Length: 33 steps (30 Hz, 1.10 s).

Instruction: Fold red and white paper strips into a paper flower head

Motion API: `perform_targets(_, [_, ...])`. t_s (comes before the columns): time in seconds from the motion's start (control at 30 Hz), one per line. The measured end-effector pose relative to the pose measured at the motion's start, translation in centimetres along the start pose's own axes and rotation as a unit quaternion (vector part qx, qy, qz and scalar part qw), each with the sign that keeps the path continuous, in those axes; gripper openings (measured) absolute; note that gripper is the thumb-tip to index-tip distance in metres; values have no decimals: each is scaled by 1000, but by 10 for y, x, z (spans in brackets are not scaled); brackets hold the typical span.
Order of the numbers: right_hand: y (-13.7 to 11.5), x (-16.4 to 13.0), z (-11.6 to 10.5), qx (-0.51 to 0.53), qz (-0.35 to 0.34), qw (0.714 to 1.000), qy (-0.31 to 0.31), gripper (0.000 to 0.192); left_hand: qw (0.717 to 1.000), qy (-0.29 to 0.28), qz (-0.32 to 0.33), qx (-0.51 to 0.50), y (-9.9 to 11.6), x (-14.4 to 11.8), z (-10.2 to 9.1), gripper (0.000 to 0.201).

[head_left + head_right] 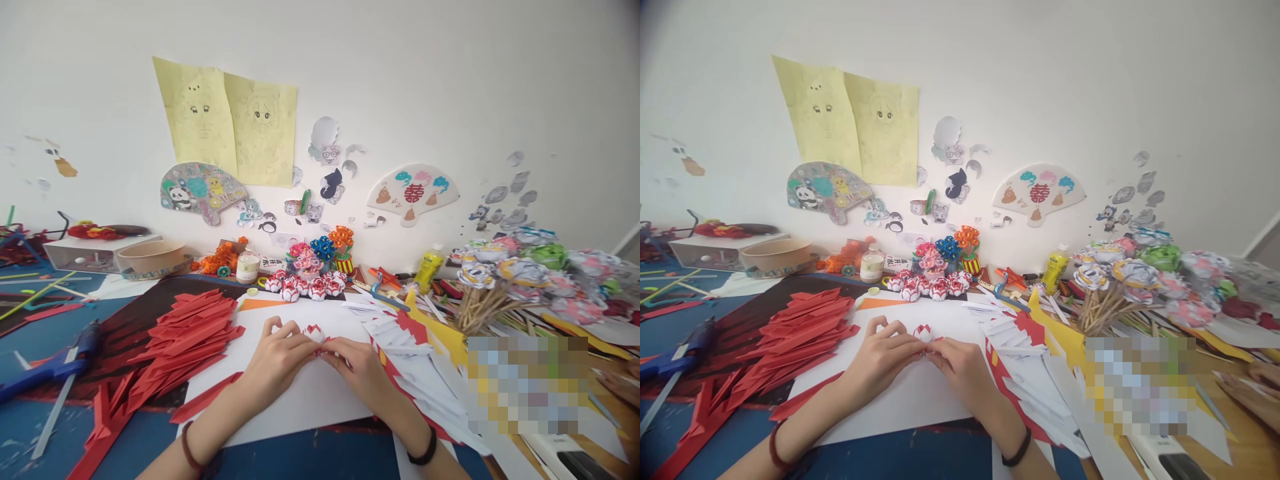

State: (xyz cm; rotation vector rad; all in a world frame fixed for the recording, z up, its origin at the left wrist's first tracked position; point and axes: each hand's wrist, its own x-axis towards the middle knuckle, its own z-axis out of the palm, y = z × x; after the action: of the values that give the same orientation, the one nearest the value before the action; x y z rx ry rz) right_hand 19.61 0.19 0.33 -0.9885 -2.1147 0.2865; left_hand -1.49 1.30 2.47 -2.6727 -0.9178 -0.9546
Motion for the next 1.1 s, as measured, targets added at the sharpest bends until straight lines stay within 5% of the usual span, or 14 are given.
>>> perform_targets(0.27, [-6, -2, 7, -166, -45, 981, 90, 12, 998, 32, 2, 51, 11, -1, 11, 24])
perform_targets(0.47, [-6, -3, 15, -175, -53, 979, 86, 15, 990, 96, -60, 82, 26, 0, 26, 16])
perform_targets(0.73, [-7, -2, 12, -172, -40, 979, 104, 18, 991, 106, -14, 84, 20, -4, 25, 20])
perform_targets(1.1, [6, -7, 11, -199, -129, 970, 58, 33, 991, 14, 60, 121, 9, -6, 12, 22])
